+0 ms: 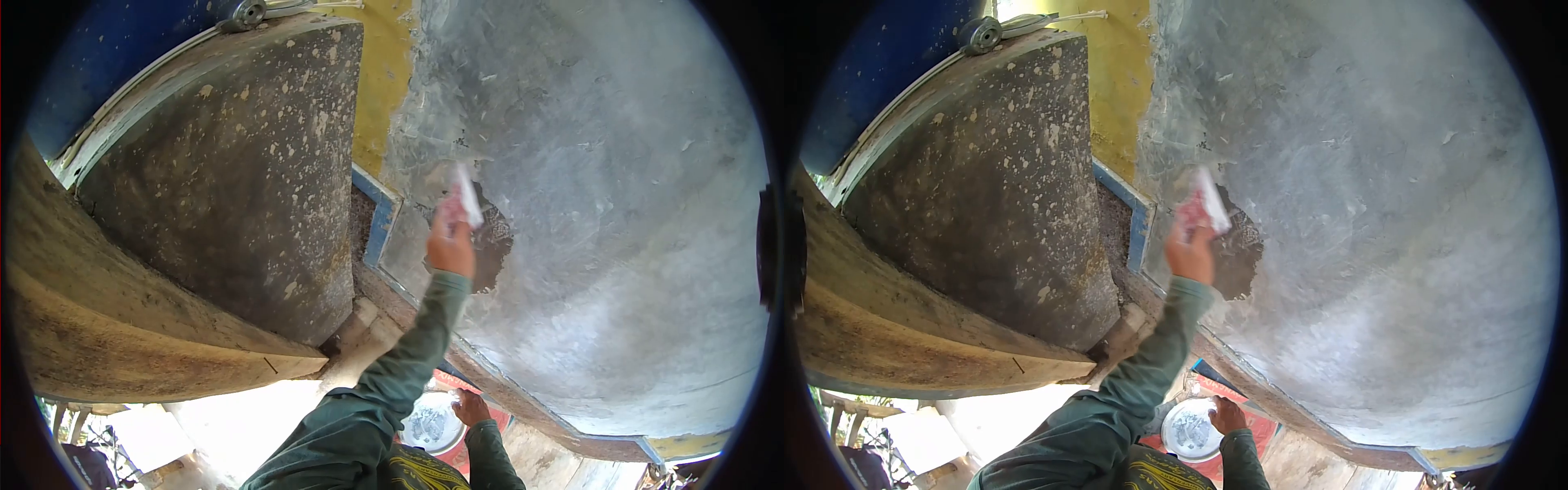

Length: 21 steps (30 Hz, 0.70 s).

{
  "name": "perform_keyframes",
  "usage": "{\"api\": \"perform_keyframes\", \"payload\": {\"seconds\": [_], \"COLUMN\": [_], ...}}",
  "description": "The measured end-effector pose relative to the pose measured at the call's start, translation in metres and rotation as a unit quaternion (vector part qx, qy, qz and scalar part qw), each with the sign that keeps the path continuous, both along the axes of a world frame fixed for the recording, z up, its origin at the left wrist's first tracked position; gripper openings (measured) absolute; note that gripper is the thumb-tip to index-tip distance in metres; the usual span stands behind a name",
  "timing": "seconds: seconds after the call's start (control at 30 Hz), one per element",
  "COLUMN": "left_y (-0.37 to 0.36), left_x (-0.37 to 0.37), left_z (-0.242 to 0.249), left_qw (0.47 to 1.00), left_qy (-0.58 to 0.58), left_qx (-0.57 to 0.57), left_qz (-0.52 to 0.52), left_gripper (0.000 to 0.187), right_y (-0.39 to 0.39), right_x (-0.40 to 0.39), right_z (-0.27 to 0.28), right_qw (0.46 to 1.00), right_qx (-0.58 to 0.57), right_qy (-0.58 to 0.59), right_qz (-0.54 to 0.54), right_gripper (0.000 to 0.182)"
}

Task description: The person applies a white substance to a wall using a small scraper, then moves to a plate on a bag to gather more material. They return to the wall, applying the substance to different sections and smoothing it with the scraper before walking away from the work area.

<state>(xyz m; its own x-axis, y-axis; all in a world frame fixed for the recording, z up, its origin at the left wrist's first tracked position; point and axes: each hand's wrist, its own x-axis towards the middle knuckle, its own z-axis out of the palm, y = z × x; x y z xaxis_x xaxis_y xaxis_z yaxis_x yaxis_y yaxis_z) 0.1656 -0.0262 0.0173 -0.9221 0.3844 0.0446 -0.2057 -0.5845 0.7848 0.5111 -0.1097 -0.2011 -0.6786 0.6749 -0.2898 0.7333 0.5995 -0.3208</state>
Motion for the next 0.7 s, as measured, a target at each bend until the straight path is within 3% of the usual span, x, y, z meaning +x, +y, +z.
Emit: {"api": "perform_keyframes", "payload": {"seconds": [0.03, 0.1, 0.2, 0.4, 0.53, 0.63, 0.7], "left_y": [-0.011, -0.008, 0.016, 0.032, 0.028, 0.015, 0.008], "left_x": [-0.02, -0.073, -0.133, -0.136, -0.114, -0.071, -0.054], "left_z": [0.007, -0.028, -0.083, -0.066, -0.047, -0.022, -0.014], "left_qw": [0.997, 0.993, 0.983, 0.948, 0.973, 0.974, 0.985], "left_qy": [-0.072, -0.024, 0.006, 0.103, 0.061, 0.104, 0.158], "left_qx": [0.03, -0.04, -0.097, -0.234, -0.185, -0.171, -0.058], "left_qz": [0.013, 0.105, 0.159, 0.191, 0.126, 0.11, 0.043], "left_gripper": [0.046, 0.041, 0.034, 0.026, 0.027, 0.027, 0.044], "right_y": [0.0, 0.003, 0.006, 0.006, 0.008, 0.013, 0.017], "right_x": [-0.003, -0.009, -0.014, -0.02, -0.029, -0.045, -0.061], "right_z": [0.004, 0.013, 0.015, 0.008, 0.002, 0.0, 0.004], "right_qw": [1.0, 1.0, 1.0, 1.0, 0.999, 0.997, 0.993], "right_qx": [0.006, 0.008, 0.011, 0.002, 0.0, 0.032, 0.071], "right_qy": [0.006, 0.01, 0.008, 0.0, 0.005, 0.013, 0.01], "right_qz": [-0.003, -0.004, 0.001, 0.014, 0.032, 0.067, 0.092], "right_gripper": [0.035, 0.036, 0.038, 0.041, 0.044, 0.046, 0.046]}}
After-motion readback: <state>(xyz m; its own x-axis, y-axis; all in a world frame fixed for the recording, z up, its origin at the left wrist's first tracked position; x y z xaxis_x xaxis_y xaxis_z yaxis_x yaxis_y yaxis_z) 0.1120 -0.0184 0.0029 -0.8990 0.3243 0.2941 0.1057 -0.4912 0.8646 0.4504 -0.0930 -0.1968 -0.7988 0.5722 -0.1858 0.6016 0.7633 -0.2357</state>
